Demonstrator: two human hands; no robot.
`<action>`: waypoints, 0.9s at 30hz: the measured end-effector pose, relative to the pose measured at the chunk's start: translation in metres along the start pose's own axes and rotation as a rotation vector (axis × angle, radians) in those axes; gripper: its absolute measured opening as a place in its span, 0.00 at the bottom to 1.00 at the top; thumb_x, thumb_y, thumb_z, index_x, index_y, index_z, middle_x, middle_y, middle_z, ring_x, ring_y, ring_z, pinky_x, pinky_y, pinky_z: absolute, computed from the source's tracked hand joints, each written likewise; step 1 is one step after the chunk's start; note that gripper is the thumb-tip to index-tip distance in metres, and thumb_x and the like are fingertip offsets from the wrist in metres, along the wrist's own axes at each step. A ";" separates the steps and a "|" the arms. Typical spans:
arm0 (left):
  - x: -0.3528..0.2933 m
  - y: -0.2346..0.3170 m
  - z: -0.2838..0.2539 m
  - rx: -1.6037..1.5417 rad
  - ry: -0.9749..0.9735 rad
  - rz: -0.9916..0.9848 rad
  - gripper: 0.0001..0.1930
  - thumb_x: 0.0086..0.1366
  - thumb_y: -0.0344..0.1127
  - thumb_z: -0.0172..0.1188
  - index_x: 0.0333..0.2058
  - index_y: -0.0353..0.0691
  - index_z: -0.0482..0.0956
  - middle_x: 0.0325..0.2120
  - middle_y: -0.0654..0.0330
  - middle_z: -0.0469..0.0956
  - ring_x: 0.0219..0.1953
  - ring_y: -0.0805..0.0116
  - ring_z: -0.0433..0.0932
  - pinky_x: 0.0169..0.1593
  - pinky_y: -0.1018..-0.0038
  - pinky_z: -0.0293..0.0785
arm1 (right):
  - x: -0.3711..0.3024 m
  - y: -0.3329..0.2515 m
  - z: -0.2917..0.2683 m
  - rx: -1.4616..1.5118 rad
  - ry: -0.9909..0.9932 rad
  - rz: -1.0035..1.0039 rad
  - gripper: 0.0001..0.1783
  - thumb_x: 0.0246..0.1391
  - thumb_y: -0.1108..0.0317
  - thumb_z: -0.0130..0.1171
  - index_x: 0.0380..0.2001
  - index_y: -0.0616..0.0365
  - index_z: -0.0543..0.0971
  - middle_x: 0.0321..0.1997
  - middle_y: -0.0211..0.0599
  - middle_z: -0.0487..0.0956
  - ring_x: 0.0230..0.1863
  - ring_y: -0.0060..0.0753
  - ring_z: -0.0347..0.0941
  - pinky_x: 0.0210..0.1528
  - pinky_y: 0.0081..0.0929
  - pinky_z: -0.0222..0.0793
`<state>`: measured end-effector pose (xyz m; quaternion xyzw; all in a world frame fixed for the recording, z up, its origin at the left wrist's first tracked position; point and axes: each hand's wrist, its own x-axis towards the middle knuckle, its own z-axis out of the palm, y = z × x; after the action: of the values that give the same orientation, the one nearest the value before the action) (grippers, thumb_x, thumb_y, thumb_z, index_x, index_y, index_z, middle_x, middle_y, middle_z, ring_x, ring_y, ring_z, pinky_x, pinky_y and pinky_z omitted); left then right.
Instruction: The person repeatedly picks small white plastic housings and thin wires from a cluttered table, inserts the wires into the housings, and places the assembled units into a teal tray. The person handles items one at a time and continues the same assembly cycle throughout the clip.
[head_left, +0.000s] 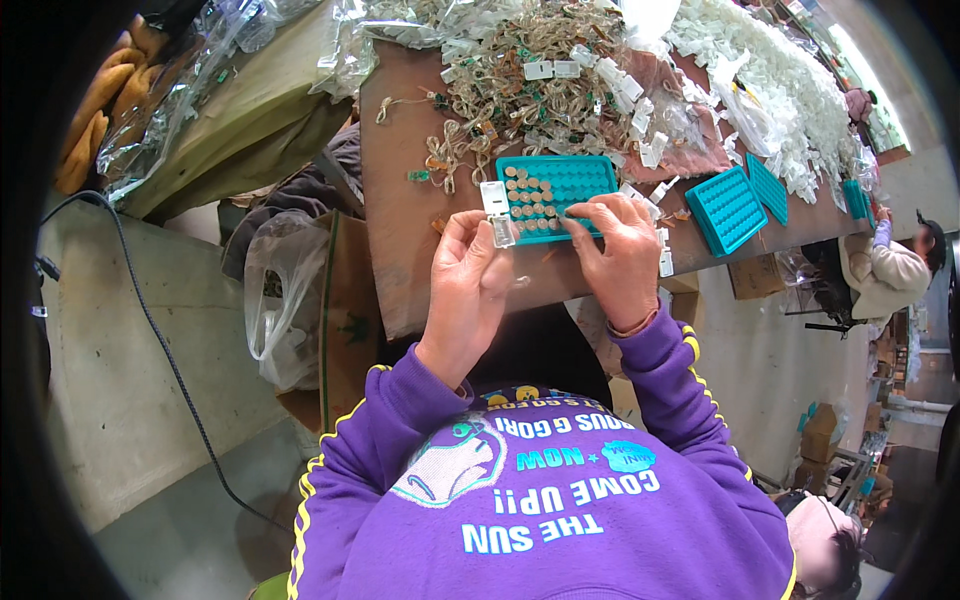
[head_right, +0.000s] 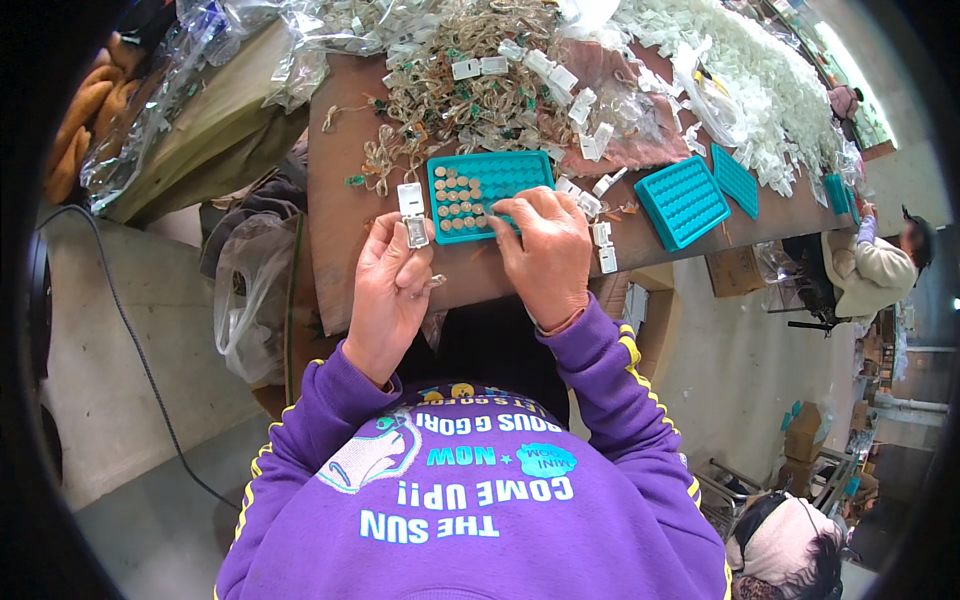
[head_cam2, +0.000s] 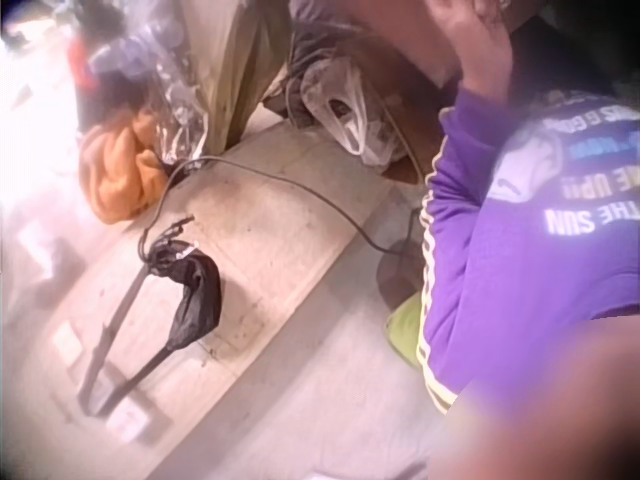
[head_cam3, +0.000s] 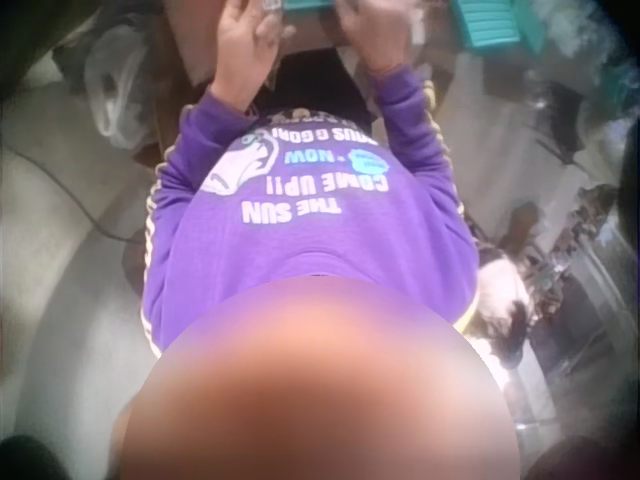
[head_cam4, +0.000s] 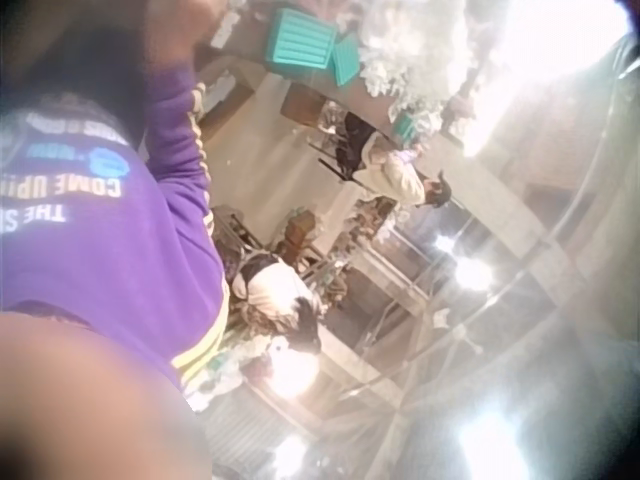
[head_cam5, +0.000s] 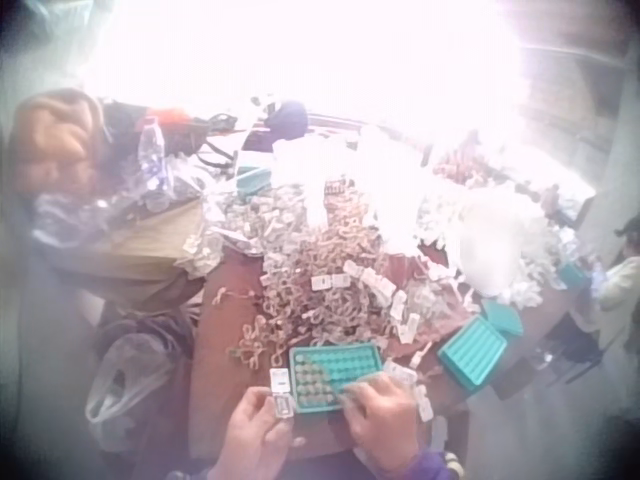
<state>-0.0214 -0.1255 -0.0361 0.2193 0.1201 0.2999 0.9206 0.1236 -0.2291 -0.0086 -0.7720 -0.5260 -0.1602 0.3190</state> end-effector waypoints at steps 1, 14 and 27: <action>0.003 -0.001 -0.001 -0.007 -0.023 0.002 0.09 0.73 0.37 0.49 0.46 0.40 0.67 0.36 0.62 0.75 0.21 0.85 0.59 0.24 0.88 0.58 | 0.000 0.000 0.002 -0.015 -0.006 0.017 0.07 0.47 0.68 0.66 0.31 0.53 0.81 0.32 0.34 0.77 0.38 0.42 0.73 0.44 0.36 0.67; 0.017 -0.002 -0.003 -0.076 -0.109 -0.008 0.10 0.73 0.38 0.50 0.46 0.40 0.68 0.37 0.58 0.77 0.31 0.73 0.74 0.33 0.82 0.71 | 0.008 0.007 0.008 0.058 -0.097 0.020 0.04 0.45 0.68 0.66 0.28 0.52 0.83 0.29 0.31 0.77 0.35 0.39 0.73 0.41 0.35 0.67; 0.016 -0.003 -0.004 -0.128 -0.086 -0.007 0.09 0.72 0.37 0.52 0.45 0.42 0.69 0.36 0.56 0.76 0.35 0.70 0.75 0.37 0.80 0.74 | 0.040 0.014 0.012 0.243 -0.191 0.022 0.05 0.48 0.74 0.62 0.31 0.60 0.81 0.31 0.43 0.77 0.33 0.48 0.76 0.36 0.37 0.72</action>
<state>-0.0091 -0.1169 -0.0423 0.1721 0.0618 0.2942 0.9381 0.1510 -0.1960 0.0008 -0.7452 -0.5608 -0.0176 0.3602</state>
